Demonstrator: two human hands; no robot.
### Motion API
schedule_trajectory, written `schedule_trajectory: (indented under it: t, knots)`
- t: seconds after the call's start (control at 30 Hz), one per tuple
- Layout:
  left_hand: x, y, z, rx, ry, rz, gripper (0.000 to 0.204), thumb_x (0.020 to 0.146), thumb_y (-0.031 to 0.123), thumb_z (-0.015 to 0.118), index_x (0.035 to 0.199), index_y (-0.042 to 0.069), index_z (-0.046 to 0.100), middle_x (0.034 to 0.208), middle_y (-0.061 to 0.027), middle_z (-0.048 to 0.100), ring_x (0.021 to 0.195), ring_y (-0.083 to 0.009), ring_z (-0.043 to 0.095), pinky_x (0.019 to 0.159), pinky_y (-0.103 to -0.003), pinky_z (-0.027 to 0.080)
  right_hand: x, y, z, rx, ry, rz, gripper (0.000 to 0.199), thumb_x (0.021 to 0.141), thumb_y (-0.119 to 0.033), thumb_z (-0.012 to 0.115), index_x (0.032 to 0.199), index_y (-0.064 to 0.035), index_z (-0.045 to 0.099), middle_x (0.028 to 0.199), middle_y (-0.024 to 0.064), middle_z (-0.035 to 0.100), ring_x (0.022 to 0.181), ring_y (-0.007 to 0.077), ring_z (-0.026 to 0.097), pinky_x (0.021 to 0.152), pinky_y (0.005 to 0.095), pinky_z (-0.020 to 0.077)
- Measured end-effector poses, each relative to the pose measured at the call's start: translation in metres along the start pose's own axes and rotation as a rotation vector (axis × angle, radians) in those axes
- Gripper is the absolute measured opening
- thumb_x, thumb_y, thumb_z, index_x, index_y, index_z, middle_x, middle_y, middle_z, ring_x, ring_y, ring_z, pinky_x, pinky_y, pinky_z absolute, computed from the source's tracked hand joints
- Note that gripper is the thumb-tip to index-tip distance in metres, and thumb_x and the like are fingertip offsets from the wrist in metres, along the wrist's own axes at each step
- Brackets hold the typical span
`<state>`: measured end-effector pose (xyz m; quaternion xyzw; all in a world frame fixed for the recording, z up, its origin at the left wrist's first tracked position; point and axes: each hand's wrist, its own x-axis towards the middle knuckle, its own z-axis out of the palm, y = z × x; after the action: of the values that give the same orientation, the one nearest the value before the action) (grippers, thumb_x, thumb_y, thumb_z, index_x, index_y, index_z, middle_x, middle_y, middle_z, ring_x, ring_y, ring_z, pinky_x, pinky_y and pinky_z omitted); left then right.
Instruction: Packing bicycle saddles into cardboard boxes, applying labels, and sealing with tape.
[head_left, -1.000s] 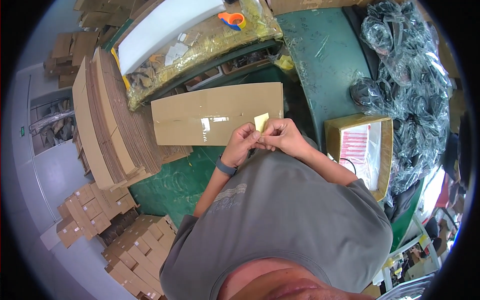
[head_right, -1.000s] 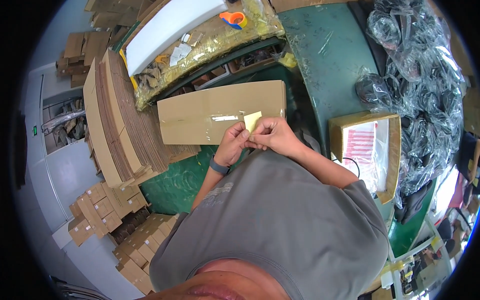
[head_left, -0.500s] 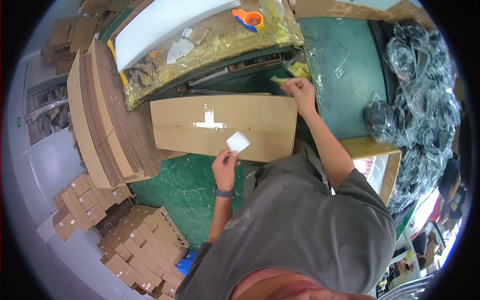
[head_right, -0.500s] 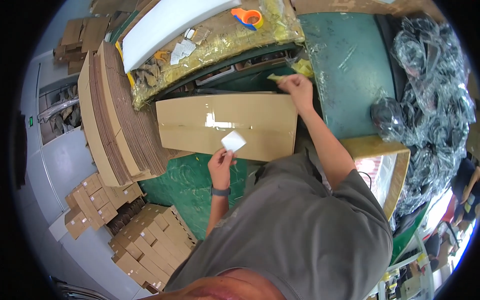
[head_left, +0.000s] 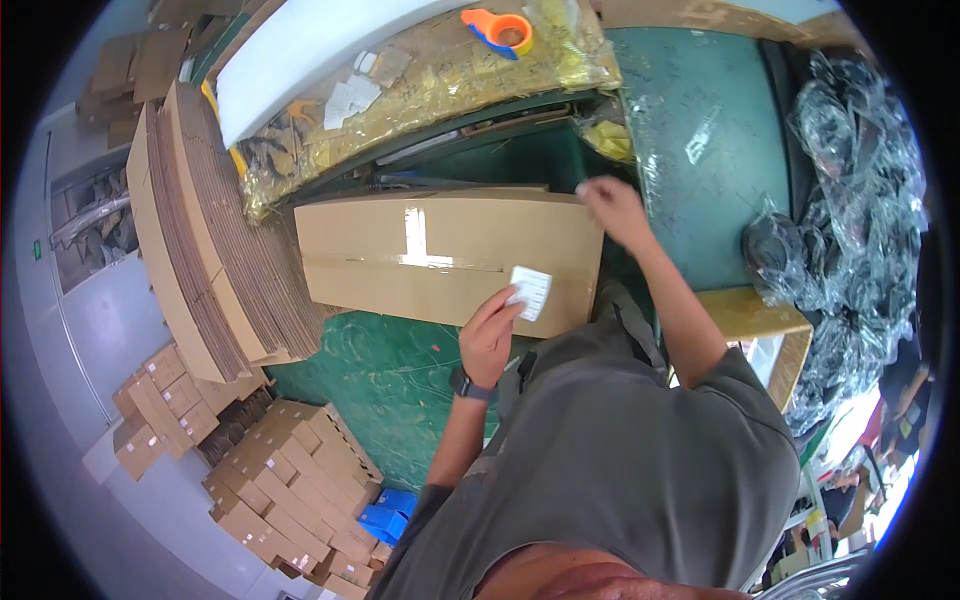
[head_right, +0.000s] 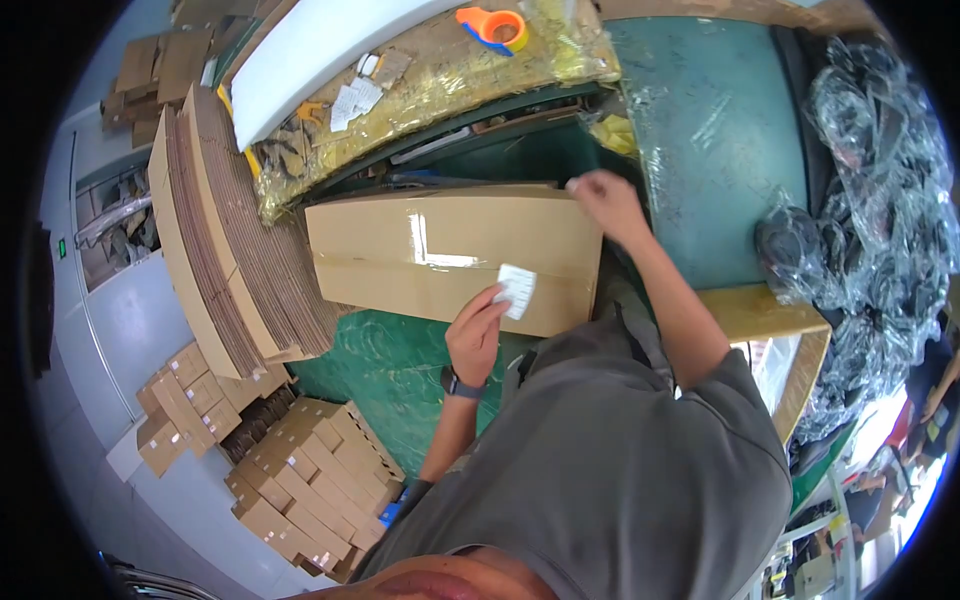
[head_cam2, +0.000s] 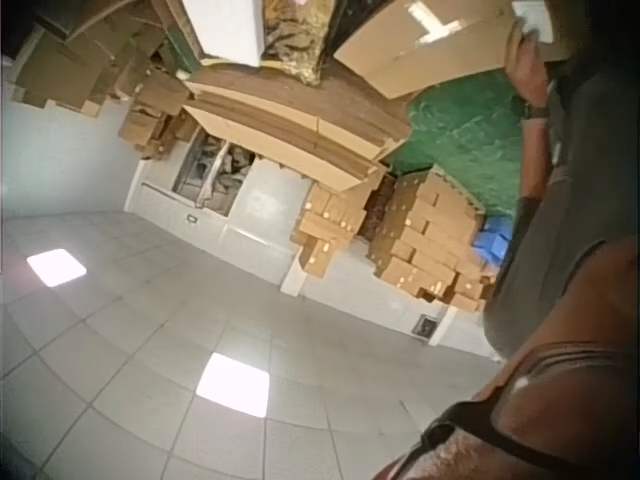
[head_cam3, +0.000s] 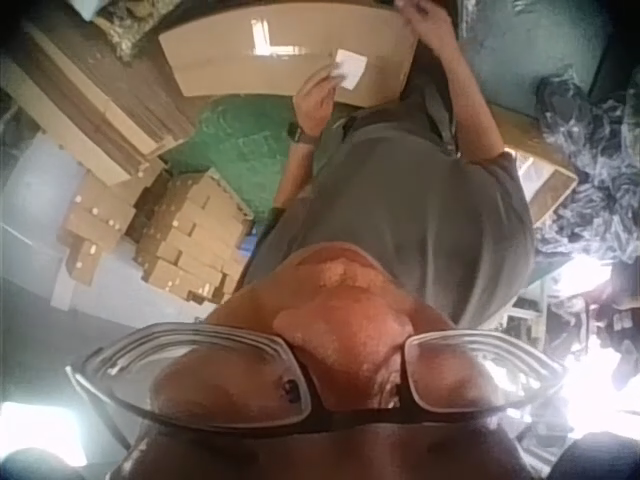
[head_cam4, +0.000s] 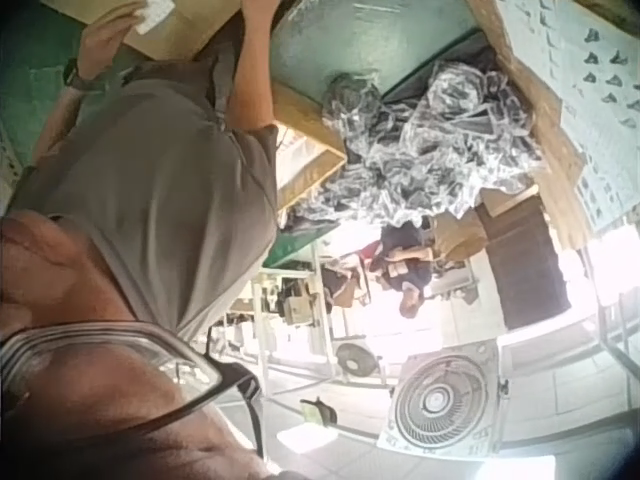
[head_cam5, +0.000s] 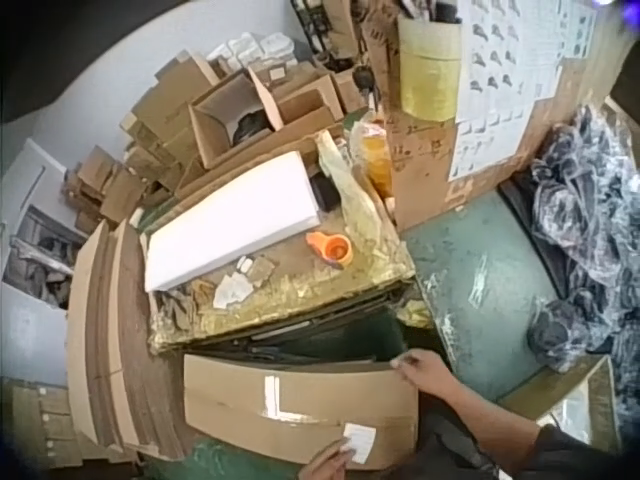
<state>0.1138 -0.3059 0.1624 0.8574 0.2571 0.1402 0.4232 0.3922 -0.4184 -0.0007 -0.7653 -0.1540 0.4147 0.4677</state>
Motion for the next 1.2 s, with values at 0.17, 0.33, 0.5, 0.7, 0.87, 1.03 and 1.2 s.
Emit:
schedule_trajectory:
  t: [0.17, 0.33, 0.5, 0.7, 0.87, 1.03, 1.2]
  knots:
    - [0.056, 0.018, 0.021, 0.123, -0.478, 0.407, 0.034, 0.085, -0.002, 0.066, 0.117, 0.007, 0.076, 0.136, -0.0146, 0.069, 0.112, -0.0316, 0.072, 0.090, -0.039, 0.062, -0.140, -0.009, -0.017, 0.670, -0.637, 0.296, 0.037, 0.099, -0.030, 0.076, 0.117, 0.0016, 0.074, 0.106, 0.0061, 0.075, 0.091, 0.0129, 0.071, 0.084, 0.0316, 0.0599]
    - [0.066, 0.009, 0.033, 0.254, -0.579, 0.214, 0.047, 0.090, 0.000, 0.066, 0.135, 0.011, 0.068, 0.144, -0.0129, 0.062, 0.122, -0.0325, 0.067, 0.099, -0.041, 0.058, -0.113, 0.083, -0.013, 1.064, 0.071, 0.357, 0.029, 0.103, -0.022, 0.071, 0.123, -0.0014, 0.069, 0.116, 0.0084, 0.075, 0.108, 0.0183, 0.071, 0.098, 0.0366, 0.0568]
    - [0.013, -0.036, 0.042, 0.296, -0.712, 0.101, 0.052, 0.093, 0.011, 0.071, 0.144, 0.011, 0.060, 0.139, -0.0150, 0.065, 0.122, -0.0376, 0.065, 0.100, -0.045, 0.056, -0.053, 0.188, 0.035, 0.707, 0.145, 0.426, 0.043, 0.096, -0.037, 0.079, 0.119, -0.0015, 0.071, 0.113, 0.0069, 0.075, 0.099, 0.0142, 0.070, 0.081, 0.0314, 0.0546]
    - [-0.051, -0.067, 0.007, 0.338, -0.772, 0.023, 0.050, 0.092, 0.016, 0.075, 0.141, 0.009, 0.062, 0.131, -0.0147, 0.070, 0.111, -0.0315, 0.071, 0.094, -0.041, 0.058, -0.026, 0.158, 0.064, 0.285, 0.584, 0.350, 0.083, 0.097, -0.055, 0.069, 0.153, 0.0021, 0.049, 0.127, 0.0226, 0.071, 0.116, 0.0333, 0.070, 0.099, 0.0421, 0.0541]
    - [-0.064, -0.143, -0.040, 0.416, -0.386, -0.179, 0.050, 0.094, 0.023, 0.076, 0.140, 0.007, 0.064, 0.136, -0.0161, 0.069, 0.125, -0.0350, 0.066, 0.107, -0.043, 0.051, -0.026, 0.111, 0.106, 0.399, 0.406, 0.104, 0.080, 0.103, -0.056, 0.060, 0.157, 0.0019, 0.044, 0.151, 0.0252, 0.056, 0.141, 0.0324, 0.053, 0.119, 0.0389, 0.0377]
    - [0.006, -0.344, -0.183, 0.530, 0.310, -0.449, 0.075, 0.100, 0.045, 0.067, 0.148, -0.011, 0.049, 0.153, -0.0306, 0.051, 0.145, -0.0427, 0.046, 0.124, -0.049, 0.034, -0.080, 0.067, 0.106, 0.139, 0.543, 0.469, 0.077, 0.096, -0.063, 0.064, 0.132, 0.0052, 0.067, 0.127, 0.0263, 0.072, 0.123, 0.0373, 0.068, 0.105, 0.0427, 0.0503]
    - [0.064, -0.476, -0.339, 0.610, 0.322, -0.837, 0.103, 0.094, 0.072, 0.056, 0.151, -0.011, 0.044, 0.156, -0.0334, 0.046, 0.148, -0.0438, 0.043, 0.126, -0.048, 0.031, -0.112, 0.035, 0.140, -0.257, 0.728, 0.523, 0.082, 0.095, -0.072, 0.057, 0.116, 0.0063, 0.073, 0.118, 0.0328, 0.071, 0.114, 0.0490, 0.068, 0.098, 0.0531, 0.0531]
